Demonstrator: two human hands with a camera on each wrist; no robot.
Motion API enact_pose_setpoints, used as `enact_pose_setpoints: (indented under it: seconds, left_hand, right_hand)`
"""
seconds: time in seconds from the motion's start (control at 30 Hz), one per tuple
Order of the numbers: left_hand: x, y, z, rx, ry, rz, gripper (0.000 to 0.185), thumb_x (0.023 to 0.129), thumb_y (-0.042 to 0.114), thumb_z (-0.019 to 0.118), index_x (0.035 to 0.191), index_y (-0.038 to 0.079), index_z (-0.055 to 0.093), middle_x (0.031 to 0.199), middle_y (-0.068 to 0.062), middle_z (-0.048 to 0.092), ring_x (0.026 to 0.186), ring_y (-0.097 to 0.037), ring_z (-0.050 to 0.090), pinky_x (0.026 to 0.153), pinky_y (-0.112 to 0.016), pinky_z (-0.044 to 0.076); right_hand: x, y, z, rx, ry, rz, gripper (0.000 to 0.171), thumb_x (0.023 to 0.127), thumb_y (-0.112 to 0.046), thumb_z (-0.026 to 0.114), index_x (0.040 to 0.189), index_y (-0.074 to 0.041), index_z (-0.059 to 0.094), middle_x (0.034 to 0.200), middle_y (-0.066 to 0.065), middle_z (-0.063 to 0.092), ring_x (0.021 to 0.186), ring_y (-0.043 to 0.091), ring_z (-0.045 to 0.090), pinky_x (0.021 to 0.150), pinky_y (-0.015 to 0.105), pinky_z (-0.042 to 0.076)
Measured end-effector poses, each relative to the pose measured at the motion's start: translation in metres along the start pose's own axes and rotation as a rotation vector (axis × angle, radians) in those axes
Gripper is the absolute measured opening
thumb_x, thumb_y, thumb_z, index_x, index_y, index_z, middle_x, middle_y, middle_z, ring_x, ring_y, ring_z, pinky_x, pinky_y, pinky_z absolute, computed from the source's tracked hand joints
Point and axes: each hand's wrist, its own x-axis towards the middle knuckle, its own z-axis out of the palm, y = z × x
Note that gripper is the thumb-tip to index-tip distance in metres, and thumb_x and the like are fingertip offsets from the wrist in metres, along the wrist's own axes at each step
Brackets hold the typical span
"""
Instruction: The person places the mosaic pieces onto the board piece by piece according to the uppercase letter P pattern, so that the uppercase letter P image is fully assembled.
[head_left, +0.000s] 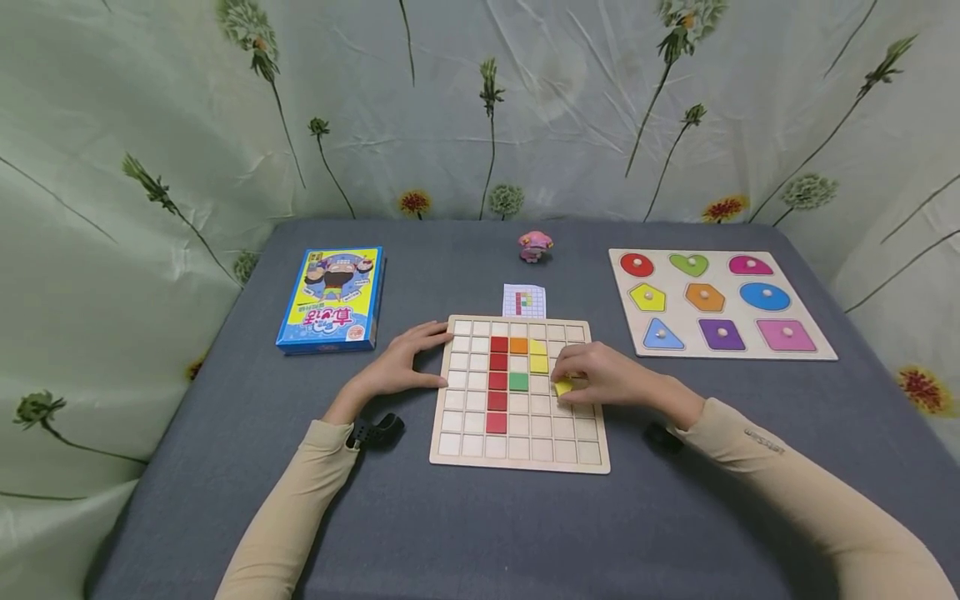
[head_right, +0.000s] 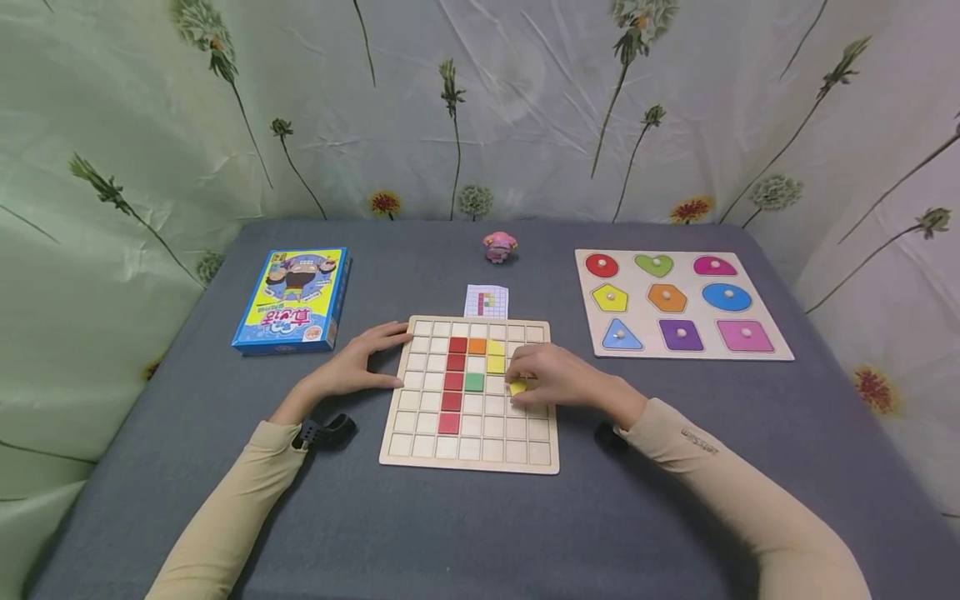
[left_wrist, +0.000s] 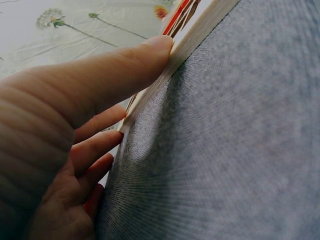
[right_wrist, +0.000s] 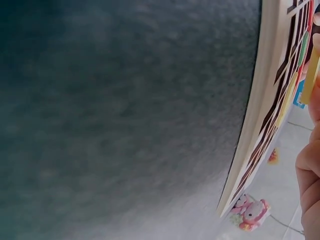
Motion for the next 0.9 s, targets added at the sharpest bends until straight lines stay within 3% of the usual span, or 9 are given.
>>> enact_pose_setpoints:
  seconds: [0.57,0.9]
  left_hand:
    - [0.000,0.000,0.001,-0.003,0.004,0.002,0.073,0.078,0.028,0.075,0.140,0.009,0.044,0.152,-0.014,0.032,0.143,-0.037,0.022,0.111,-0.064,0.016]
    - [0.000,-0.001,0.001,-0.002,0.005,0.003,0.073,0.078,0.028,0.075,0.141,0.009,0.043,0.152,-0.014,0.032,0.144,-0.036,0.021,0.111,-0.064,0.015]
  right_hand:
    - [0.025,-0.005,0.006,-0.009,-0.073,0.040,0.018,0.079,-0.024,0.075,0.092,-0.012,0.071,0.088,-0.001,0.063,0.078,0.009,0.051,0.068,0.018,0.041]
    - [0.032,-0.006,0.010,-0.032,-0.055,0.013,0.013,0.080,-0.024,0.074,0.087,-0.012,0.070,0.084,-0.002,0.063,0.075,0.008,0.051,0.068,0.020,0.043]
